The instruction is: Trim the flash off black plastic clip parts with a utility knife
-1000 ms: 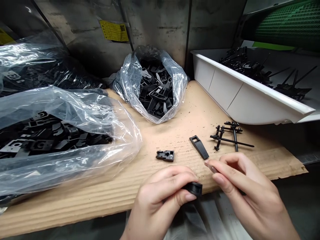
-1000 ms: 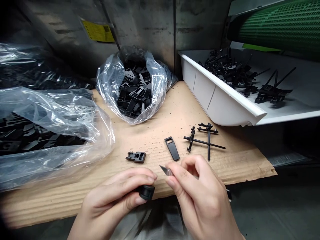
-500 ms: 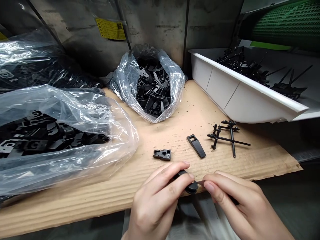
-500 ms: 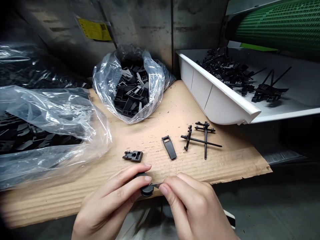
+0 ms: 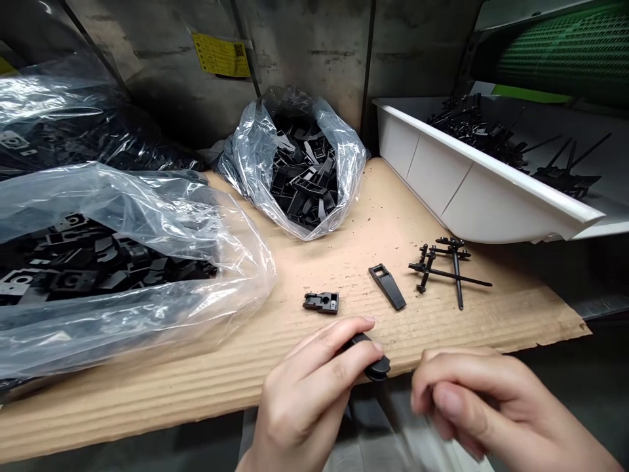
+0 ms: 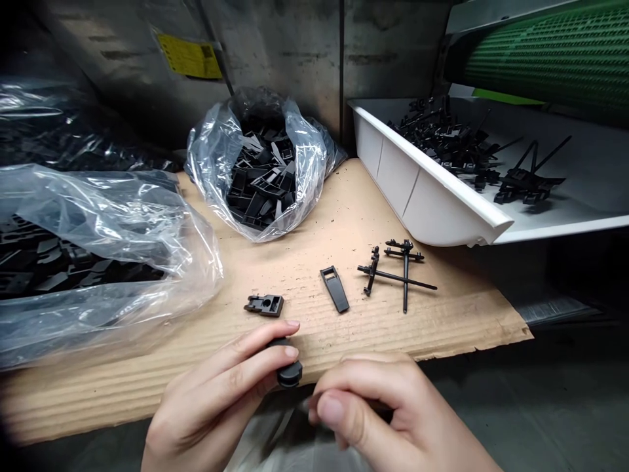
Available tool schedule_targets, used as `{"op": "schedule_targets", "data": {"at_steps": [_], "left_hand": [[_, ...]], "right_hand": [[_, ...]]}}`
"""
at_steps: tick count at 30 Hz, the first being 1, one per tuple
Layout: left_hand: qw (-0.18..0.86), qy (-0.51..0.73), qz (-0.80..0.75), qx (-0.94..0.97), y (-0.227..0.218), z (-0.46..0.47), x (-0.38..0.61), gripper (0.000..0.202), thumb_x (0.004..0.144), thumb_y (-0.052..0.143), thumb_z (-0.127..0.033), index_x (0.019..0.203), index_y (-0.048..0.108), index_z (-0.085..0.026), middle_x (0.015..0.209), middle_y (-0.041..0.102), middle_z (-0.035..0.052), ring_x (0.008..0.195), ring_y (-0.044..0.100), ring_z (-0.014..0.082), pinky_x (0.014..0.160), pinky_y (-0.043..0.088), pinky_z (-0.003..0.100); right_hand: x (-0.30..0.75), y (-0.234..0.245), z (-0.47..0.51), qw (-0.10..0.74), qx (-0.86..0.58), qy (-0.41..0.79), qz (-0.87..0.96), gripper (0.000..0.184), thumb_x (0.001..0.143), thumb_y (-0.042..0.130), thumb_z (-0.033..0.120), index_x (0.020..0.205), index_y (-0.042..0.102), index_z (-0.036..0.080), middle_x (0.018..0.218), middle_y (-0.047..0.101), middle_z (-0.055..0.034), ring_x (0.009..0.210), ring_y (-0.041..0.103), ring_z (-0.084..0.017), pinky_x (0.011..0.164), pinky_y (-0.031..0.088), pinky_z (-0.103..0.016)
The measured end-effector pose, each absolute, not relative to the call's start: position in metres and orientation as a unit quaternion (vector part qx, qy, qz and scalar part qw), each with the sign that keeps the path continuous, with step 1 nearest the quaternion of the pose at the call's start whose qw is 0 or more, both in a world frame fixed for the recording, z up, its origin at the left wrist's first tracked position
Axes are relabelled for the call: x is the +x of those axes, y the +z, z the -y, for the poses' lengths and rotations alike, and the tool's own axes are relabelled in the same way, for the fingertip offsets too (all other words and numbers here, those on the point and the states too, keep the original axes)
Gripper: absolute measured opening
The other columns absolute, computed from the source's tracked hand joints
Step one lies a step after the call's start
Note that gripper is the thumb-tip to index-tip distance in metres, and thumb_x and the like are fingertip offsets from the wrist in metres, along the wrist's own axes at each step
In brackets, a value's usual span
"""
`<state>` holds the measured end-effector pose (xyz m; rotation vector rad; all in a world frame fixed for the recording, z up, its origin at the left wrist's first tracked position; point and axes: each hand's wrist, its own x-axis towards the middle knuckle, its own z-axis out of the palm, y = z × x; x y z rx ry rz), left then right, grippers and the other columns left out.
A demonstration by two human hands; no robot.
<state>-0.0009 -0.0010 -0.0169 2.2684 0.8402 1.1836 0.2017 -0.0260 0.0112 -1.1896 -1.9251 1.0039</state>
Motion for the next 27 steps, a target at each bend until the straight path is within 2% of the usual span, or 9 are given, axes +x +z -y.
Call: {"op": "schedule_targets", "data": {"at_steps": [2, 5, 9, 15, 20, 24, 27], "left_hand": [[0.226, 0.426, -0.305, 0.821, -0.017, 0.001, -0.001, 0.03, 0.082, 0.052, 0.002, 0.105, 0.062, -0.014, 0.119, 0.059, 0.0062, 0.105, 0.058, 0.0113, 0.092, 0.04, 0.011], [0.238, 0.426, -0.301, 0.819, -0.015, 0.0, 0.0, 0.028, 0.082, 0.052, 0.001, 0.104, 0.063, -0.013, 0.117, 0.061, 0.0074, 0.103, 0.059, 0.0113, 0.091, 0.041, 0.011], [0.253, 0.428, -0.3, 0.814, -0.011, -0.002, 0.002, 0.026, 0.082, 0.053, 0.0, 0.102, 0.064, -0.011, 0.112, 0.065, 0.0086, 0.102, 0.061, 0.0123, 0.091, 0.042, 0.012], [0.27, 0.439, -0.309, 0.799, -0.008, -0.003, 0.005, 0.024, 0.08, 0.057, -0.002, 0.101, 0.065, -0.011, 0.105, 0.069, 0.0068, 0.097, 0.064, 0.0116, 0.089, 0.044, 0.01], [0.283, 0.426, -0.304, 0.804, -0.008, -0.002, 0.004, 0.025, 0.079, 0.059, -0.002, 0.102, 0.065, -0.012, 0.106, 0.069, 0.006, 0.097, 0.064, 0.0115, 0.089, 0.044, 0.01], [0.299, 0.423, -0.304, 0.799, -0.007, -0.003, 0.002, 0.028, 0.079, 0.06, -0.002, 0.104, 0.064, -0.014, 0.107, 0.068, 0.0041, 0.098, 0.064, 0.0103, 0.089, 0.043, 0.008], [0.306, 0.421, -0.304, 0.798, -0.006, -0.006, 0.002, 0.028, 0.079, 0.062, -0.006, 0.106, 0.063, -0.015, 0.106, 0.069, 0.0031, 0.097, 0.064, 0.0104, 0.088, 0.043, 0.008]], "right_hand": [[0.201, 0.007, 0.027, 0.378, -0.479, 0.316, 0.727, 0.006, 0.083, 0.058, 0.028, 0.089, 0.061, 0.028, 0.072, 0.068, 0.0061, 0.061, 0.065, -0.008, 0.05, 0.049, -0.008], [0.195, 0.0, 0.03, 0.417, -0.495, 0.213, 0.732, 0.029, 0.078, 0.061, 0.013, 0.102, 0.057, 0.03, 0.081, 0.068, 0.0033, 0.07, 0.067, -0.011, 0.048, 0.049, -0.011], [0.188, -0.004, 0.031, 0.407, -0.454, 0.149, 0.778, 0.033, 0.079, 0.054, 0.004, 0.106, 0.056, 0.022, 0.071, 0.063, 0.0012, 0.06, 0.062, -0.01, 0.054, 0.049, -0.018], [0.185, 0.0, 0.026, 0.413, -0.436, 0.099, 0.793, 0.032, 0.079, 0.052, 0.002, 0.105, 0.055, 0.021, 0.07, 0.063, 0.0011, 0.056, 0.06, -0.01, 0.055, 0.048, -0.02], [0.187, 0.003, 0.022, 0.418, -0.451, 0.154, 0.773, 0.021, 0.077, 0.053, 0.003, 0.087, 0.057, 0.022, 0.066, 0.061, 0.0044, 0.053, 0.058, -0.007, 0.054, 0.047, -0.015], [0.189, 0.0, 0.02, 0.465, -0.509, 0.174, 0.703, 0.02, 0.078, 0.055, 0.009, 0.084, 0.057, 0.028, 0.066, 0.062, 0.0084, 0.054, 0.06, -0.006, 0.048, 0.045, -0.009], [0.19, -0.002, 0.019, 0.47, -0.526, 0.187, 0.684, 0.014, 0.077, 0.055, 0.013, 0.077, 0.059, 0.026, 0.064, 0.064, 0.0076, 0.052, 0.06, -0.007, 0.044, 0.044, -0.01]]}}
